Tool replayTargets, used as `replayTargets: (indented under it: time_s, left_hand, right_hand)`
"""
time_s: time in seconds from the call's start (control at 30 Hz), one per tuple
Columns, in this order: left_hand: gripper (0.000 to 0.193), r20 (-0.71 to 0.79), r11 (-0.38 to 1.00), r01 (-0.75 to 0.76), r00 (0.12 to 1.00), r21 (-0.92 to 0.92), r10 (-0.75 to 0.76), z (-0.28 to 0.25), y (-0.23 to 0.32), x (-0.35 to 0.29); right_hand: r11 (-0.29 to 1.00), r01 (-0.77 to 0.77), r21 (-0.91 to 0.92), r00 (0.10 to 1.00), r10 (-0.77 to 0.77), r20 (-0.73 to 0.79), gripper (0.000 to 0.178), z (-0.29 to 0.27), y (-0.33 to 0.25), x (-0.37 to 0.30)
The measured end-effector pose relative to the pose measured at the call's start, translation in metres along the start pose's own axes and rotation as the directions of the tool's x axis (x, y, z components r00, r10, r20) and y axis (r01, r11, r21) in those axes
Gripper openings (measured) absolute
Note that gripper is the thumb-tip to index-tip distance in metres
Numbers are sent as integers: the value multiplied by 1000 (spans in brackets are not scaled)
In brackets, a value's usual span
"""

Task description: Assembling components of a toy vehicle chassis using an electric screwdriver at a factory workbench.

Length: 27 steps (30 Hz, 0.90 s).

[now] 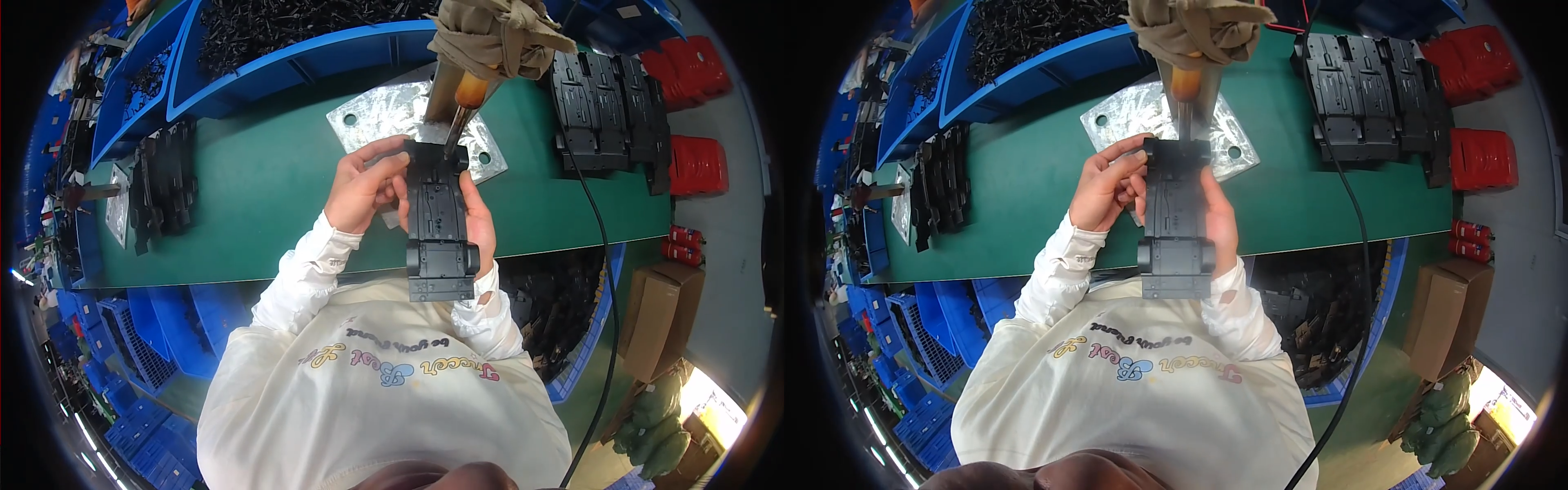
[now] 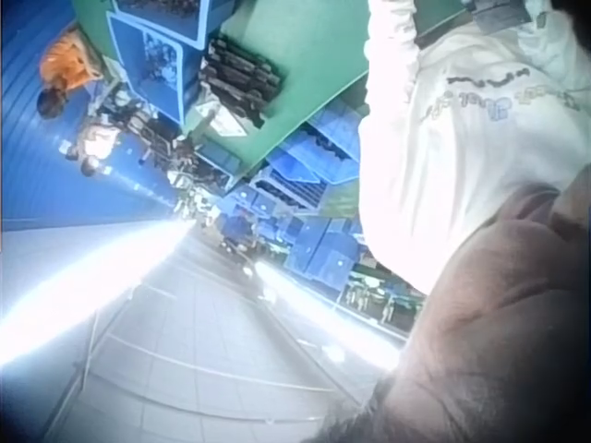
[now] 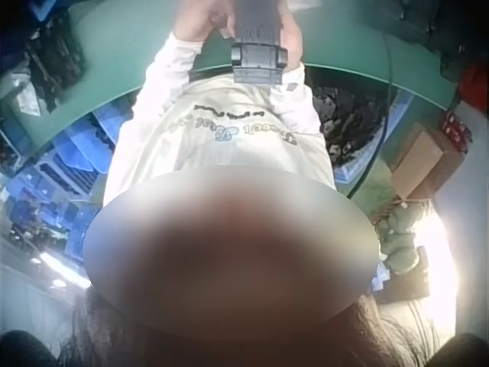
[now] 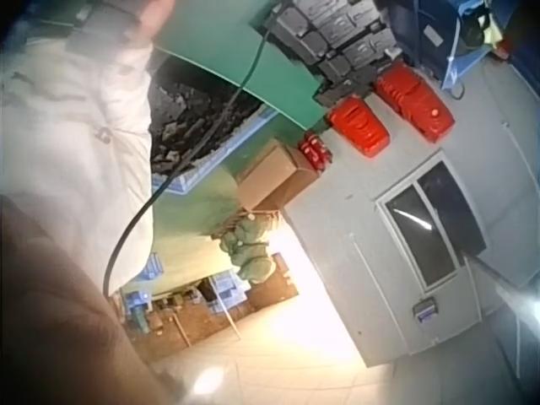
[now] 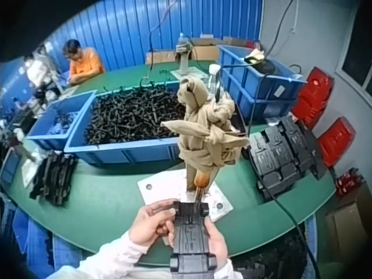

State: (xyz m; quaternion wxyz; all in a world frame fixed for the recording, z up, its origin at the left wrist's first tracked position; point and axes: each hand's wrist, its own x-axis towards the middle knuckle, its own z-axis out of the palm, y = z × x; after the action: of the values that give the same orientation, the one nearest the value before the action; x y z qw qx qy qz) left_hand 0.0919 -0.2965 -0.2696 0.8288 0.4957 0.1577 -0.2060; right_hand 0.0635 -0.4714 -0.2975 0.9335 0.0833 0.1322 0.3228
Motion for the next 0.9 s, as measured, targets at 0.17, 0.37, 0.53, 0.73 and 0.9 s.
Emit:
replayTargets:
  time_s: [0.17,0.37,0.53,0.73,0.9]
  left_hand:
    - [46,-46,997,-57,997,44,59,1,-1,0]
    - [47,-68,996,-76,995,56,80,0,-1,2]
    - [45,-71,995,-68,995,70,73,-3,-2,3]
    - [42,-81,994,-76,993,74,82,-1,1,4]
    - [44,-83,995,-83,993,58,88,-3,1,6]
  right_hand:
    - [976,36,-215,979,-78,-188,57,18,4,-2]
    - [919,-15,-395,960,-97,-262,47,5,-9,-7]
    - [922,-36,-385,910,-129,-394,39,18,-7,-7]
    - [915,-46,-401,906,-131,-402,36,23,-11,-4]
    - [934,-33,-357,916,-115,-384,36,23,-11,0]
